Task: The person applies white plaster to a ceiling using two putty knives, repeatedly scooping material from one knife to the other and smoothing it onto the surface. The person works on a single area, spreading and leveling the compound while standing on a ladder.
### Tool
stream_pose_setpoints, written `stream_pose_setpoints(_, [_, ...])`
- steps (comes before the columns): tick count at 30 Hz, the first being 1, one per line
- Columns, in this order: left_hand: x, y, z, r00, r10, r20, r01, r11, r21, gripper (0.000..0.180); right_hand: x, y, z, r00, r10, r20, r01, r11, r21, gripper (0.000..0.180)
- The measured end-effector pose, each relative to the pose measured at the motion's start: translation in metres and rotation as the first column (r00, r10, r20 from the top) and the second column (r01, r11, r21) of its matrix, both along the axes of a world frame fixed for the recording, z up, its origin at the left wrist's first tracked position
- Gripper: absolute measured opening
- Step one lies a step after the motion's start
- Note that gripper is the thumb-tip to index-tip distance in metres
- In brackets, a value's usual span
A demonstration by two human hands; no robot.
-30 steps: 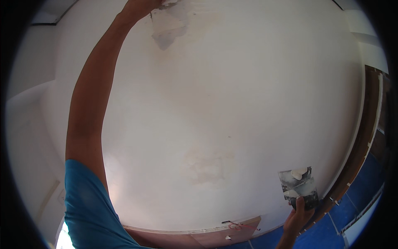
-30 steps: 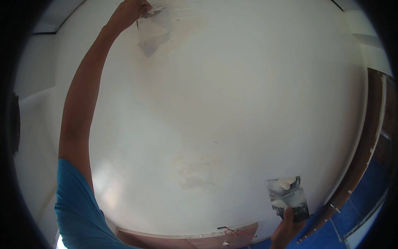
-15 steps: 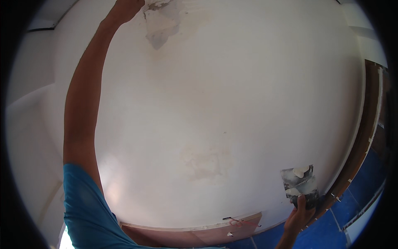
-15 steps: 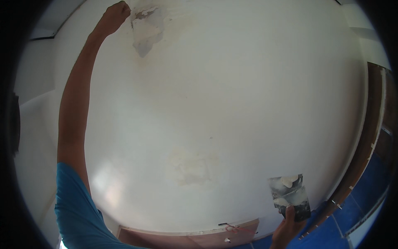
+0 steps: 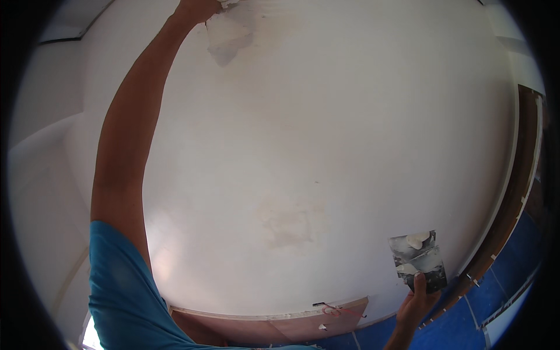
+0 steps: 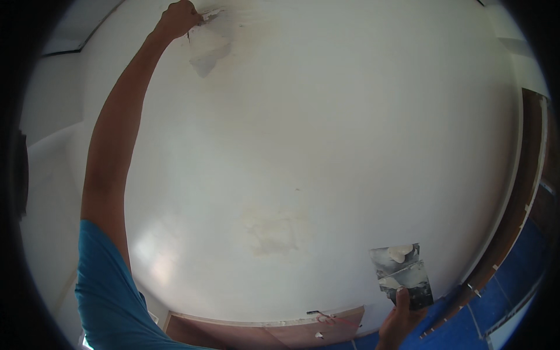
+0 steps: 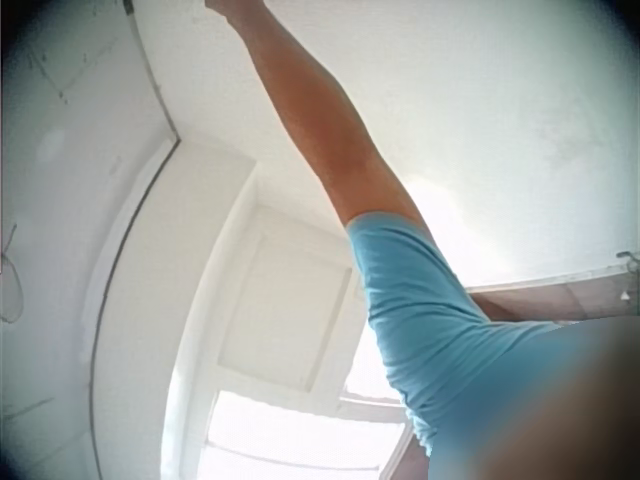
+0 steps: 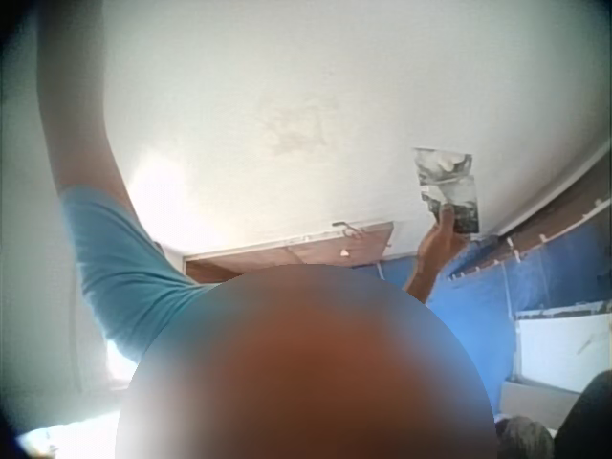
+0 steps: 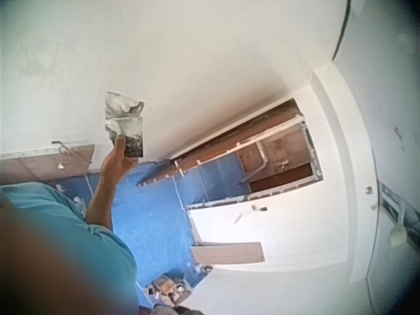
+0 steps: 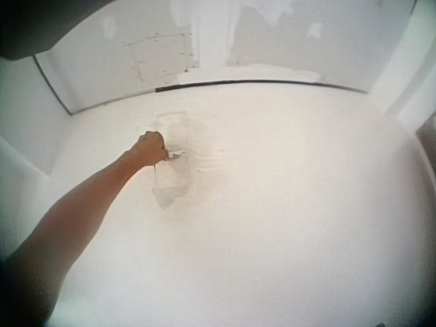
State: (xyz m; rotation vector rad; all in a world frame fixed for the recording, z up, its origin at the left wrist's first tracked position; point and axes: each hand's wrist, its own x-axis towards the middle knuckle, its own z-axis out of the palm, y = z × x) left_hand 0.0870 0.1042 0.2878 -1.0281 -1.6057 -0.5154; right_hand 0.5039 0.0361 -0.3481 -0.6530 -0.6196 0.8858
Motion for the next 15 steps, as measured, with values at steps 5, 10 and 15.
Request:
stream_pose_setpoints(5, [0.015,0.008,-0.001,0.979,0.108,-0.173,-0.094,0.992,0.086,0.054,0.000,-0.001,0.001,1.000,-0.023,-0.014,0.023,1.000,-0.009,0.048])
stream_pose_setpoints(10, [0.028,0.014,0.005,0.972,0.194,-0.135,-0.190,0.981,0.042,0.052,0.002,0.000,0.004,0.999,-0.022,-0.049,0.022,1.000,0.005,0.043])
stream_pose_setpoints(15, [0.016,0.015,-0.001,0.980,0.167,-0.110,-0.166,0.986,0.012,0.051,0.003,-0.001,0.008,0.998,-0.016,-0.065,0.015,1.000,-0.014,0.040])
